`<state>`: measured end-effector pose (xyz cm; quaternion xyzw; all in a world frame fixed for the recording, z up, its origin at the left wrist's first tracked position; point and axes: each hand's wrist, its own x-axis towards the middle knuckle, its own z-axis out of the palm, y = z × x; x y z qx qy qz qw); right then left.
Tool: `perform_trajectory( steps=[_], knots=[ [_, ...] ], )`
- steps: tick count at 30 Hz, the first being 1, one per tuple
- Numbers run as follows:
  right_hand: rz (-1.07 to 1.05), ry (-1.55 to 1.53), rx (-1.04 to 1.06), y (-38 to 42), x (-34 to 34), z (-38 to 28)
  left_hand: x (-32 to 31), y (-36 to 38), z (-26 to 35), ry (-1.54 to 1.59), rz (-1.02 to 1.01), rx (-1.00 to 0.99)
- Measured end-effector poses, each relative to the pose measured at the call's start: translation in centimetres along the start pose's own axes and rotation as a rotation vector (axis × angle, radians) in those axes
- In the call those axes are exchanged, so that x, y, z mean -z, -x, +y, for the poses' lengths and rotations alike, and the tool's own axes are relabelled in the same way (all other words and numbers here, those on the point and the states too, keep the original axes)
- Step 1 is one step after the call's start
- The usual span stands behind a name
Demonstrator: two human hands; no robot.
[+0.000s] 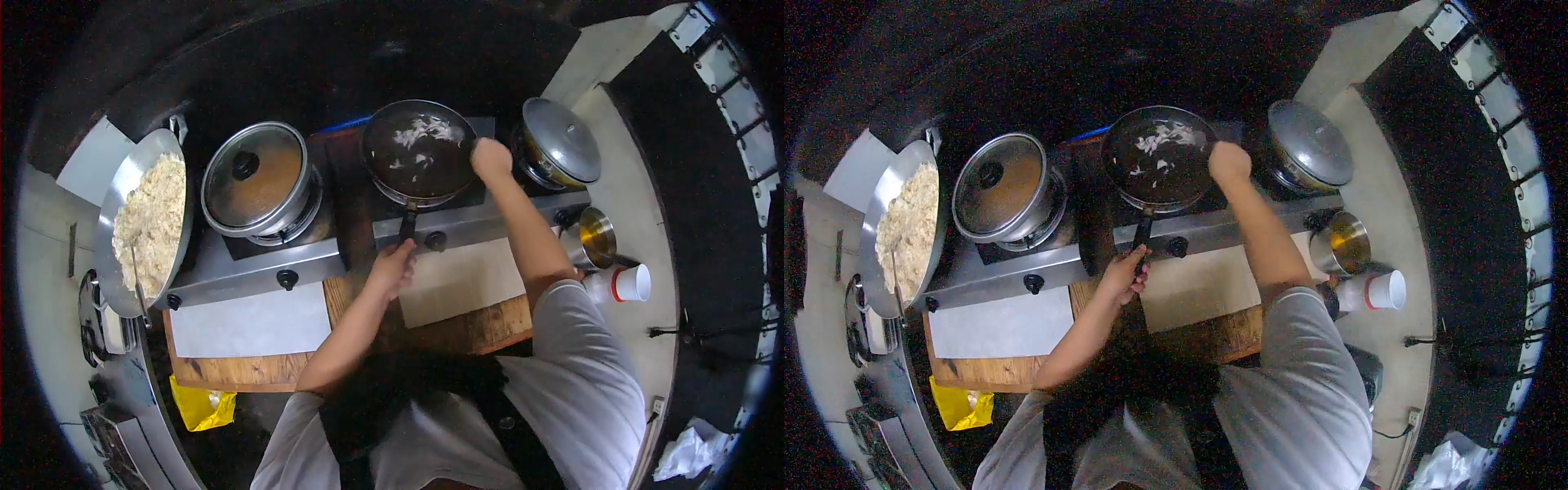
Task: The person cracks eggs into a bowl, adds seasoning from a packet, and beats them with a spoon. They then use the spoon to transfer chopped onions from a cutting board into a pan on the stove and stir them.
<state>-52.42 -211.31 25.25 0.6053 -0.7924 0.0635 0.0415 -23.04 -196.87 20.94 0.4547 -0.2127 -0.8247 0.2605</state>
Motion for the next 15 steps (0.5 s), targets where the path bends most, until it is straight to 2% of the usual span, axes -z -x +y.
perform_trajectory(
  steps=[2, 5, 7, 11, 13, 14, 15],
  knots=[
    [-0.050, -0.047, 0.060, 0.2, 0.0, -1.7, -0.2, 0.1, 0.2, 0.002, 0.006, 0.001],
    [0.007, -0.060, 0.070, -0.9, -0.1, -2.5, 0.1, 0.1, -0.1, -0.003, 0.010, 0.000],
    [-0.023, -0.040, -0.061, -3.0, -0.1, -2.0, 0.1, 0.1, 0.0, -0.021, -0.004, -0.007],
    [0.022, -0.070, -0.005, -4.7, -3.1, -2.6, 0.2, -0.1, 0.1, -0.007, 0.005, 0.002],
    [0.018, -0.072, 0.273, -3.9, -4.1, -3.7, 0.4, -0.1, -0.2, 0.000, 0.006, -0.001],
    [0.014, -0.074, 0.272, -2.9, -3.1, -3.8, 0.3, 0.0, -0.1, 0.001, 0.016, 0.015],
    [0.018, -0.107, 0.361, -1.2, -0.5, -4.1, 0.3, 0.1, 0.0, 0.000, 0.026, 0.032]
  ],
)
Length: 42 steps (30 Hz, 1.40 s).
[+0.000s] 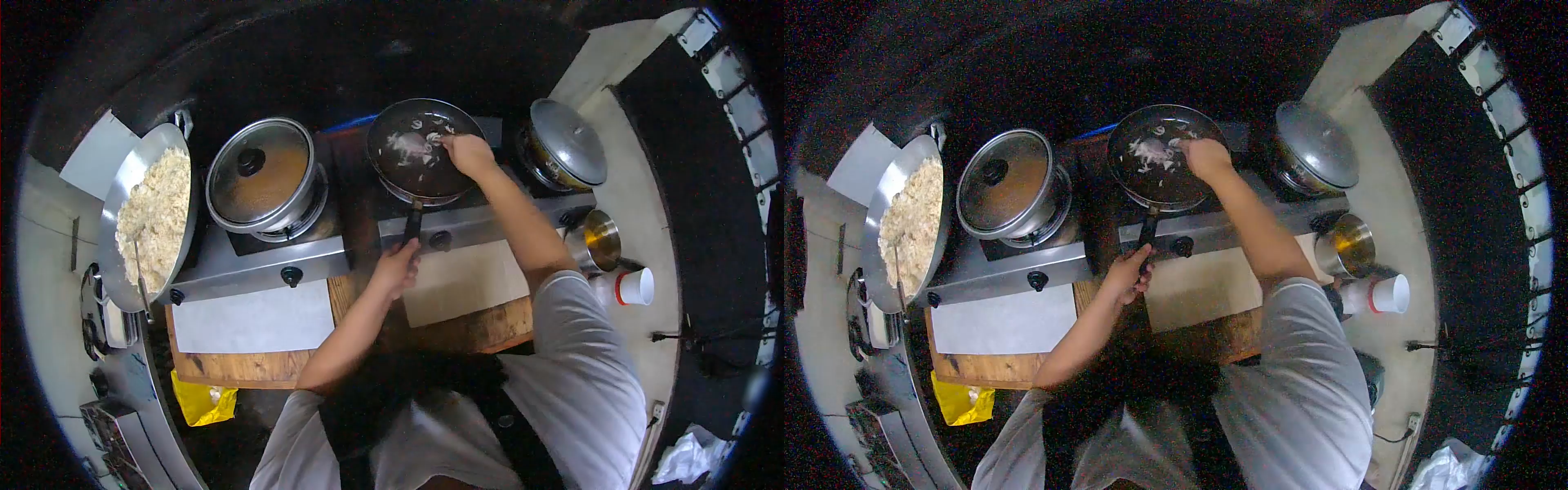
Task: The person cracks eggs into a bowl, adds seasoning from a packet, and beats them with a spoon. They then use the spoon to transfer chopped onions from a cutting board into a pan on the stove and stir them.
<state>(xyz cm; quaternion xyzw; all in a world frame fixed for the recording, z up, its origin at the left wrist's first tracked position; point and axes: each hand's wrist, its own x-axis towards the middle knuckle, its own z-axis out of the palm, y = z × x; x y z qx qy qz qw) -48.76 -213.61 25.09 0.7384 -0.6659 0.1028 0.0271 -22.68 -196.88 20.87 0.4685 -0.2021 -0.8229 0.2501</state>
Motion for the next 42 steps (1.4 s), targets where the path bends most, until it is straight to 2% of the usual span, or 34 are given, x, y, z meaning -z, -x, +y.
perform_trajectory(
  steps=[1, 5, 7, 9, 11, 12, 14, 16, 19, 21, 22, 26, 29, 33, 34, 37, 38, 42],
  knots=[
    [0.006, -0.032, 0.090, 1.3, 1.9, -1.0, 0.1, 0.1, 0.1, -0.002, 0.000, 0.003],
    [-0.044, -0.041, 0.091, 5.4, 3.7, -2.3, -0.1, 0.0, 0.1, -0.019, -0.026, -0.009],
    [-0.102, -0.017, 0.169, 6.7, 3.8, -2.8, -0.3, 0.2, 0.1, -0.017, -0.016, -0.010],
    [-0.137, 0.068, 0.085, 5.7, 3.0, -1.0, -0.6, 0.5, 0.3, -0.005, 0.025, -0.026],
    [-0.074, 0.136, -0.180, 4.4, 3.0, 1.1, -0.4, 0.3, 0.4, -0.046, 0.016, -0.033],
    [-0.070, 0.136, -0.176, 4.1, 2.9, 2.1, -0.2, 0.2, 0.4, -0.082, 0.009, -0.037],
    [-0.008, 0.096, -0.376, 3.7, 2.2, 3.5, 0.1, 0.0, 0.3, -0.065, 0.000, -0.035],
    [-0.042, 0.103, -0.351, 3.9, 0.0, 3.3, 0.1, 0.0, 0.2, -0.047, -0.013, -0.023],
    [-0.050, 0.082, -0.255, 3.8, 0.2, 1.1, -0.5, 0.6, 0.6, -0.026, 0.025, -0.041],
    [0.086, 0.019, -0.278, 3.6, 2.4, 0.1, -0.6, 0.8, 0.5, -0.040, 0.052, -0.034],
    [0.002, 0.113, -0.320, 2.9, 2.3, 0.9, -0.6, 0.8, 0.4, -0.042, 0.053, -0.031],
    [-0.043, 0.075, -0.250, 2.1, 0.3, 0.9, -0.5, 0.3, 0.5, -0.028, 0.051, -0.029],
    [0.042, 0.000, -0.284, 1.6, 3.0, 0.0, 0.0, 0.0, 0.2, -0.027, 0.040, -0.012],
    [-0.051, 0.086, -0.336, -1.1, -0.9, 2.4, -0.1, -0.3, 0.0, -0.004, 0.017, 0.002],
    [-0.076, 0.038, -0.255, -1.6, -0.9, 1.3, -0.1, 0.0, 0.4, 0.000, 0.024, 0.013],
    [-0.053, 0.008, -0.272, -2.4, 0.7, -0.2, -0.5, 0.9, 0.6, -0.021, 0.031, -0.031],
    [-0.075, 0.010, -0.324, -3.2, 0.0, 0.7, -0.4, 0.8, 0.6, -0.019, 0.033, -0.026],
    [-0.052, 0.025, -0.310, -3.9, -1.5, -0.4, -0.3, 0.2, 0.4, -0.032, 0.022, -0.007]
  ],
)
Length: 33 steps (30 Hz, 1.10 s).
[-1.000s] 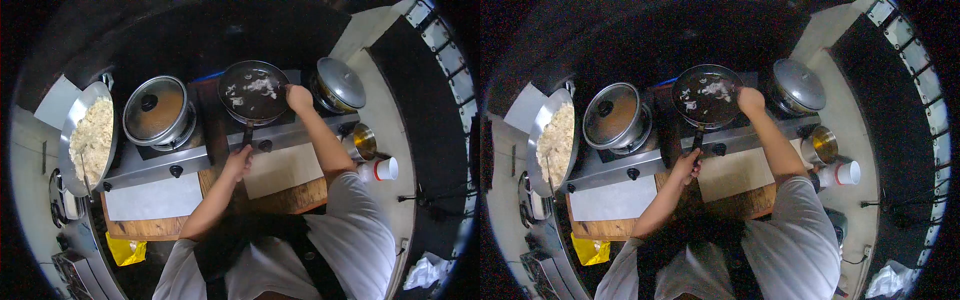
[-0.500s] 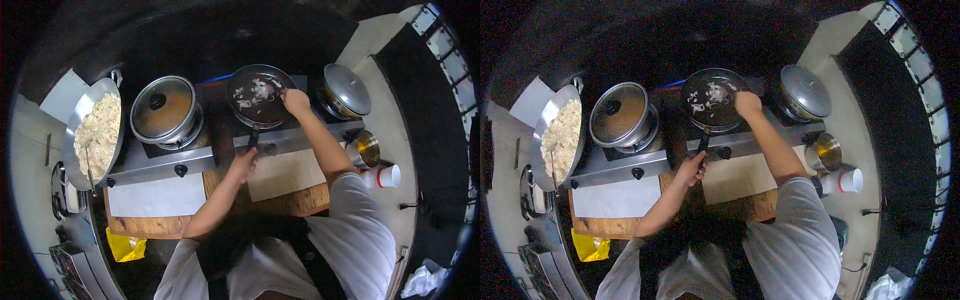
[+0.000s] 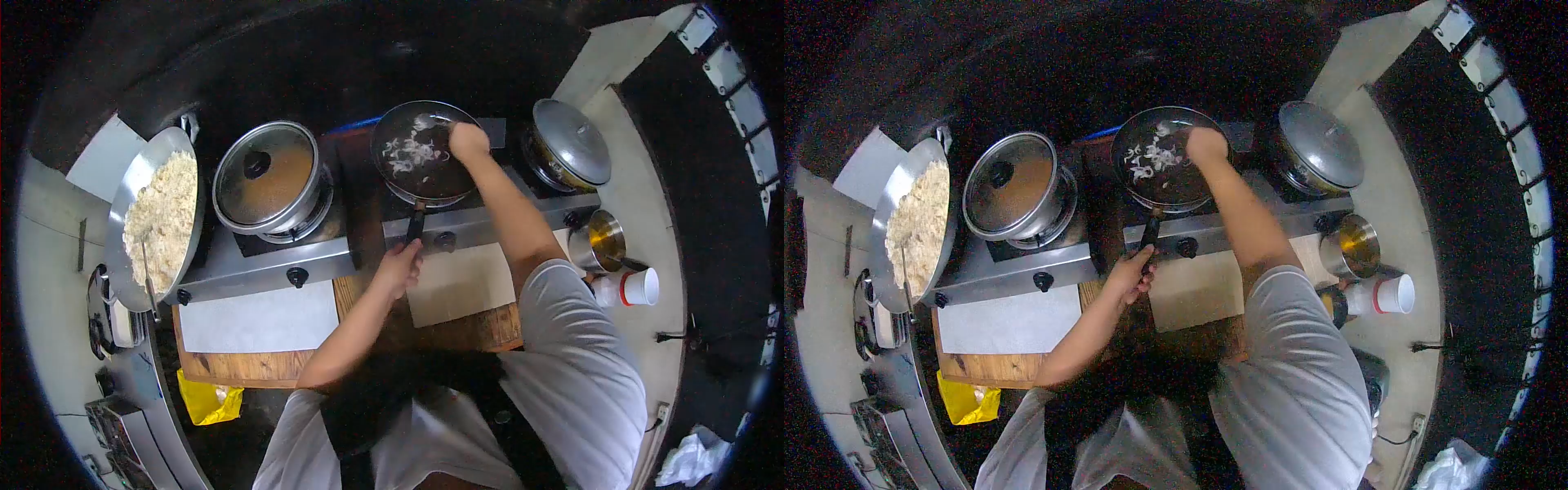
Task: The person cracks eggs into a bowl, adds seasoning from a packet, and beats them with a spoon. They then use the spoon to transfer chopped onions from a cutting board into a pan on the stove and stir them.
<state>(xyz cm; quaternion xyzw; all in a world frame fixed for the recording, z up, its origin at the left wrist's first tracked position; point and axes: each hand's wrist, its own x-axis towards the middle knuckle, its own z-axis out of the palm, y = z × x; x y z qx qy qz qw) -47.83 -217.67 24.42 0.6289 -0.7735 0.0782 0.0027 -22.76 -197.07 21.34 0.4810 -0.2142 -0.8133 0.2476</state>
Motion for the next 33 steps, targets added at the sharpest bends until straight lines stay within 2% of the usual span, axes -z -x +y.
perform_trajectory(
  steps=[3, 7, 9, 11, 13, 14, 17, 19, 21, 24, 26, 27, 29, 31, 33],
  knots=[
    [0.053, -0.014, 0.404, 4.4, 1.2, -1.2, 0.4, -0.2, -0.2, -0.004, -0.010, -0.014],
    [0.148, 0.042, 0.525, 10.4, 4.1, -0.8, 0.0, 0.1, 0.1, -0.041, 0.006, -0.021],
    [-0.003, 0.085, 0.548, 12.8, 5.0, -0.6, -0.2, 0.4, 0.2, -0.023, 0.002, -0.005],
    [0.014, 0.056, 0.524, 12.6, 3.4, 0.5, -0.1, 0.3, 0.1, -0.005, 0.000, 0.010],
    [0.013, 0.206, 0.253, 10.6, 3.2, 1.5, 0.3, -0.3, -0.2, 0.000, -0.034, 0.001],
    [0.069, 0.153, 0.199, 10.3, 3.4, 1.7, 0.1, -0.3, -0.3, -0.004, -0.039, 0.000],
    [0.095, 0.061, 0.302, 12.6, 3.7, -1.0, 0.1, -0.3, -0.2, -0.027, -0.018, -0.034],
    [0.030, 0.064, 0.416, 14.0, 2.8, -2.3, 0.3, -0.4, -0.5, -0.066, -0.013, -0.048],
    [0.058, 0.071, 0.348, 13.1, 1.4, -1.5, 0.1, 0.0, 0.0, -0.057, -0.021, -0.022],
    [-0.032, 0.206, 0.097, 8.9, 1.7, 2.5, 0.0, 0.1, -0.1, -0.055, -0.024, -0.006],
    [0.123, 0.103, -0.032, 8.0, 3.7, 4.3, 0.1, 0.0, 0.2, -0.064, -0.014, -0.019],
    [0.107, 0.183, -0.073, 7.9, 4.3, 5.1, 0.1, 0.1, 0.1, -0.057, -0.014, -0.015],
    [0.000, 0.222, -0.111, 7.8, 3.6, 6.0, 0.0, 0.0, 0.1, -0.049, -0.018, -0.013],
    [0.097, 0.165, 0.001, 9.1, 1.7, 5.0, -0.2, 0.1, 0.1, -0.038, -0.019, -0.007],
    [0.018, 0.128, 0.058, 9.3, 2.0, 3.4, 0.1, 0.2, 0.3, -0.034, -0.033, -0.013]
  ],
)
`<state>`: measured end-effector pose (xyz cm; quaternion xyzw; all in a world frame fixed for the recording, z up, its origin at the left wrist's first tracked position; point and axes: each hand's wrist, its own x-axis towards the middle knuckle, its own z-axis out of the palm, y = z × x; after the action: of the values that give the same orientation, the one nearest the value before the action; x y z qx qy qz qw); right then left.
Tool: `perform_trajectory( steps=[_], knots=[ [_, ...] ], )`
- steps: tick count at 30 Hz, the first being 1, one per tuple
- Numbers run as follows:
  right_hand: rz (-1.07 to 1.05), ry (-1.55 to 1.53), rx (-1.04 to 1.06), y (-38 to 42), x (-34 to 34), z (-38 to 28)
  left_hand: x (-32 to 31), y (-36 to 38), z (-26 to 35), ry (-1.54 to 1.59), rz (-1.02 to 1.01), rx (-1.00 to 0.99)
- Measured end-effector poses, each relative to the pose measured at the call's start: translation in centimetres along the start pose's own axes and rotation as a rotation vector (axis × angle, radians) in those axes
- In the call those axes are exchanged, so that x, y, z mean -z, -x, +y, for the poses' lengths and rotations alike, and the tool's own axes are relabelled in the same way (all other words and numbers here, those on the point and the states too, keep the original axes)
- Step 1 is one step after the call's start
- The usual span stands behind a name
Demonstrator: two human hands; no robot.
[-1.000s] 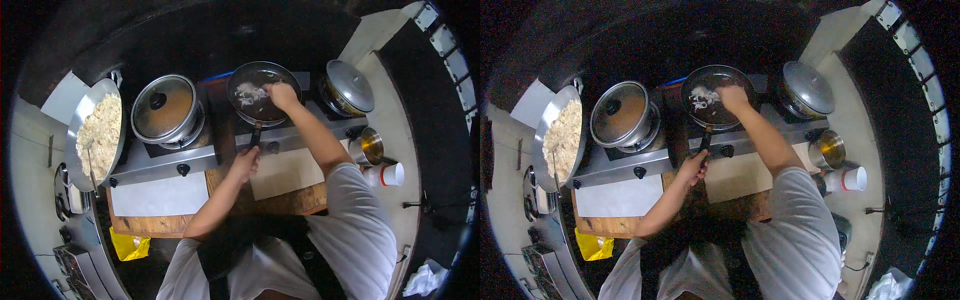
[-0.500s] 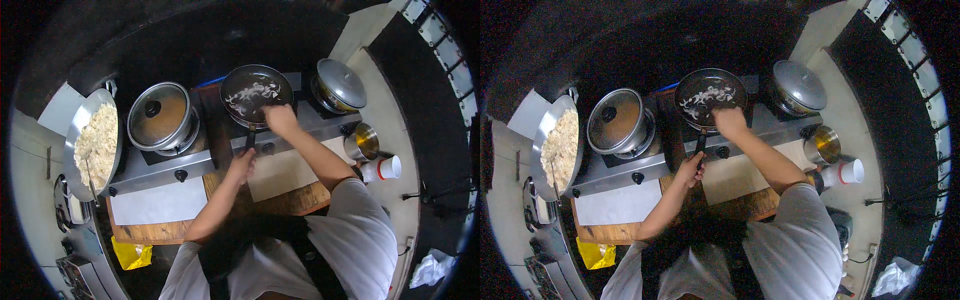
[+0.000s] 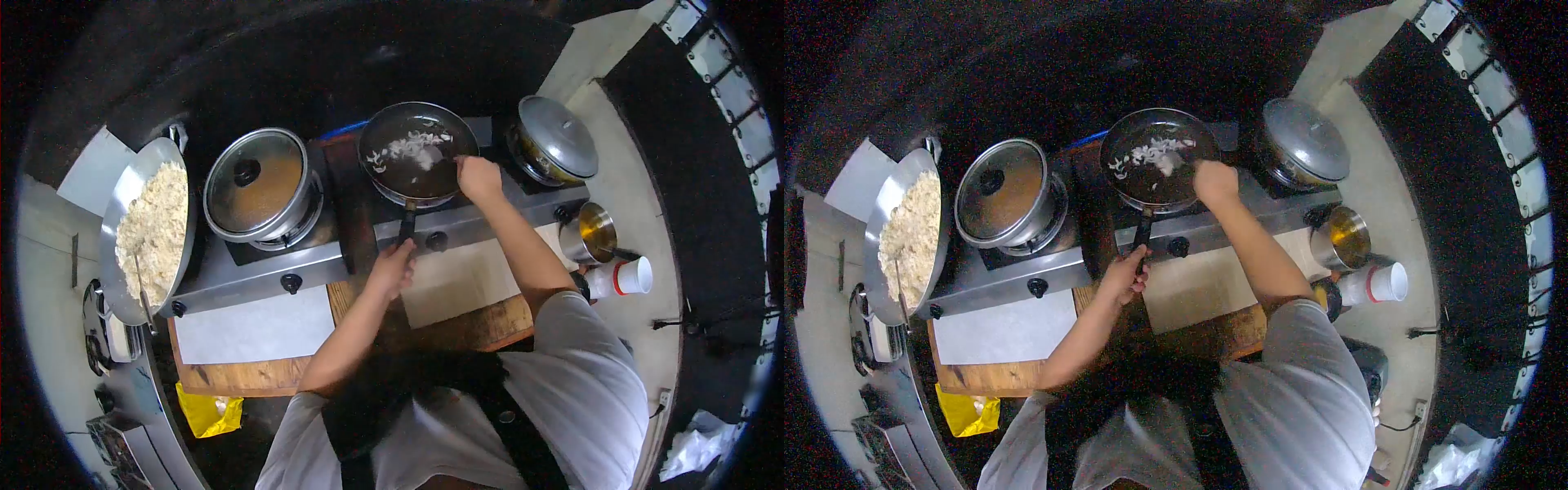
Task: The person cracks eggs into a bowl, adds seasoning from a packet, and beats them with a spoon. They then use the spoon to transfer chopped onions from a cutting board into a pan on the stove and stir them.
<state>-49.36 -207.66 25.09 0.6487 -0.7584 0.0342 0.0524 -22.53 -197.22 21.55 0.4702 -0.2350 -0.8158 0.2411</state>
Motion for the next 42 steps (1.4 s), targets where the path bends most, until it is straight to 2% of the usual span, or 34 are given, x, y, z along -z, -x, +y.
perform_trajectory(
  steps=[2, 4, 6, 7, 9, 10, 13, 16, 18, 20, 21, 23, 26, 27, 29, 34, 36, 37, 40, 42],
  knots=[
    [0.143, -0.049, -0.018, -0.9, 0.4, -0.2, 0.1, 0.2, 0.0, -0.001, -0.013, 0.002],
    [0.090, -0.070, -0.156, -2.7, 0.7, 1.0, -0.1, 0.1, 0.3, -0.002, 0.054, -0.018],
    [0.057, -0.055, -0.178, -3.8, -0.3, 1.7, 0.1, -0.4, -0.1, -0.001, 0.048, -0.018],
    [0.063, -0.055, -0.168, -3.9, 0.0, 1.0, 0.1, -0.5, 0.1, 0.000, 0.047, -0.018],
    [-0.003, -0.059, 0.013, -3.2, -0.3, -0.9, 0.4, -0.7, 0.1, 0.016, 0.045, -0.007],
    [-0.011, -0.059, 0.019, -3.4, 0.1, -1.6, 0.4, -0.5, 0.0, 0.025, 0.038, 0.015],
    [0.048, -0.062, -0.045, -4.4, 2.2, -2.0, -0.5, 0.8, 0.9, 0.016, 0.079, -0.008],
    [0.008, -0.047, -0.156, -7.7, 0.5, -0.7, -0.2, 0.1, 0.5, 0.033, 0.059, 0.004],
    [-0.018, -0.044, -0.158, -8.3, -1.1, -1.7, 0.1, 0.0, 0.5, 0.022, 0.054, -0.002],
    [0.026, -0.091, 0.122, -7.0, -1.4, -3.6, 0.1, 0.1, 0.5, 0.009, 0.048, -0.002],
    [0.023, -0.093, 0.120, -6.0, -1.2, -3.7, 0.0, 0.3, 0.6, 0.022, 0.050, -0.005],
    [0.123, -0.018, 0.445, -3.9, 0.2, -4.0, 0.0, 0.4, 0.5, 0.034, 0.053, -0.005],
    [0.140, -0.067, 0.486, -0.6, 3.7, -2.5, 0.1, 0.2, 0.5, 0.037, 0.019, -0.020],
    [0.141, -0.062, 0.487, 0.4, 4.3, -2.7, 0.1, 0.2, 0.5, 0.036, 0.022, -0.026],
    [0.000, -0.027, 0.495, 2.1, 4.9, -2.7, 0.2, -0.1, 0.1, 0.031, 0.019, -0.023],
    [0.053, -0.011, 0.339, -1.0, 1.3, -0.5, 0.4, -0.5, -0.2, 0.033, 0.026, -0.025],
    [0.096, -0.142, 0.048, -2.8, 1.4, -0.3, 0.3, -0.5, 0.0, 0.018, 0.033, -0.026],
    [0.031, -0.109, 0.010, -3.4, 1.9, -0.7, 0.2, -0.5, 0.0, 0.004, 0.039, -0.022],
    [-0.060, -0.020, 0.080, -2.8, 1.3, -4.1, -0.1, -0.3, 0.4, -0.010, 0.048, -0.014],
    [-0.106, -0.007, 0.218, -0.2, 2.5, -7.0, 0.0, -0.5, 0.4, -0.012, 0.044, -0.008]
  ],
)
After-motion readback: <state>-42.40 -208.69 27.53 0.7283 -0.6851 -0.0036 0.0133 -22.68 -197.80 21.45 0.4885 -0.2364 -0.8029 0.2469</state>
